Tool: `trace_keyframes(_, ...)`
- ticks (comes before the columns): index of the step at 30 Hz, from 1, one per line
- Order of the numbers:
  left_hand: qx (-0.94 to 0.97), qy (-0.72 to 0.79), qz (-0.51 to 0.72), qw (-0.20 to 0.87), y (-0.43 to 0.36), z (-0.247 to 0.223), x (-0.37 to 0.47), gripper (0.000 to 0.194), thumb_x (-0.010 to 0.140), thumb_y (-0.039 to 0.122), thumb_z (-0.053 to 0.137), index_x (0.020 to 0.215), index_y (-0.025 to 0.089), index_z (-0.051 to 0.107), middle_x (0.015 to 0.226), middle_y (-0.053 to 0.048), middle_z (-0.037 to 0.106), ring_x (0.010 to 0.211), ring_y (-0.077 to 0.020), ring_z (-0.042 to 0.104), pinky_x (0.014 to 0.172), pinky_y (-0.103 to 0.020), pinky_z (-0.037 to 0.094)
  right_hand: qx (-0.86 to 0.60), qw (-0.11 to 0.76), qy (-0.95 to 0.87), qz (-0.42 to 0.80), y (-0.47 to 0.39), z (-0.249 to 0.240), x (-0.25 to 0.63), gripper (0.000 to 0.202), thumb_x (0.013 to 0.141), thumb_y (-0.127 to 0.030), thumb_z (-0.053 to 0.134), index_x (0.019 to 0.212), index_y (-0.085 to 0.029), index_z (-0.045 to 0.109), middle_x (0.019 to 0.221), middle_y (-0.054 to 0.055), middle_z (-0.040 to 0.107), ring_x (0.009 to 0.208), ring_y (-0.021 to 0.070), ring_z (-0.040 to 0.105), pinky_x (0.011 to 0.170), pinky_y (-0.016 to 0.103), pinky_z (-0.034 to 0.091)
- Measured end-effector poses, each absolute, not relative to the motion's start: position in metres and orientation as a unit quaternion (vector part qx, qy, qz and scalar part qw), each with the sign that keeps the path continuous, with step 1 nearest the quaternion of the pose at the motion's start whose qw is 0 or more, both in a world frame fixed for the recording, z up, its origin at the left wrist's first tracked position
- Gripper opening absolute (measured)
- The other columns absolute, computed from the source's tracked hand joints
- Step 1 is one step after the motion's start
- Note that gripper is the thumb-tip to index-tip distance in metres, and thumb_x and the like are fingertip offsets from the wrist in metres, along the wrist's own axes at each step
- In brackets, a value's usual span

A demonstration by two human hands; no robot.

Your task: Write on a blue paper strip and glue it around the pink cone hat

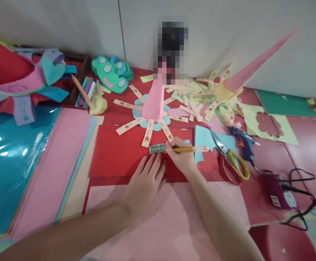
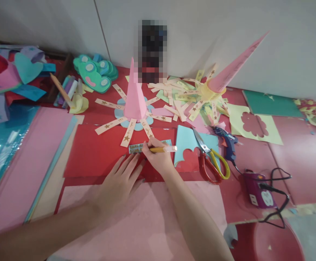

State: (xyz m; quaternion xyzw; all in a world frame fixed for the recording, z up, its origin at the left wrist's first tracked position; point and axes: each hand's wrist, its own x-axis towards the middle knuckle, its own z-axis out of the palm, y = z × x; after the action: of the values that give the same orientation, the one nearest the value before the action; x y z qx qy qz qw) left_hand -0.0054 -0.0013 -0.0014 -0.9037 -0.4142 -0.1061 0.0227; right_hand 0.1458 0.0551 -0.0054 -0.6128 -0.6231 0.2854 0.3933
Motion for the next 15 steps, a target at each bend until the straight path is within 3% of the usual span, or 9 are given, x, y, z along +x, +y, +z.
trace_keyframes(15, -0.902, -0.421, -0.098, -0.008, -0.0014, -0.0023, -0.0061, 0.040, 0.094, 0.028, 0.031, 0.124, 0.012, 0.053, 0.127, -0.014, 0.056, 0.119, -0.0249, 0.050, 0.101, -0.041, 0.037, -0.617, 0.407, -0.607, 0.294, 0.0551, -0.0035, 0.1450, 0.033, 0.078, -0.031, 0.051, 0.053, -0.021, 0.032, 0.044, -0.008, 0.033, 0.040, 0.0058, 0.030, 0.041, 0.019, 0.029)
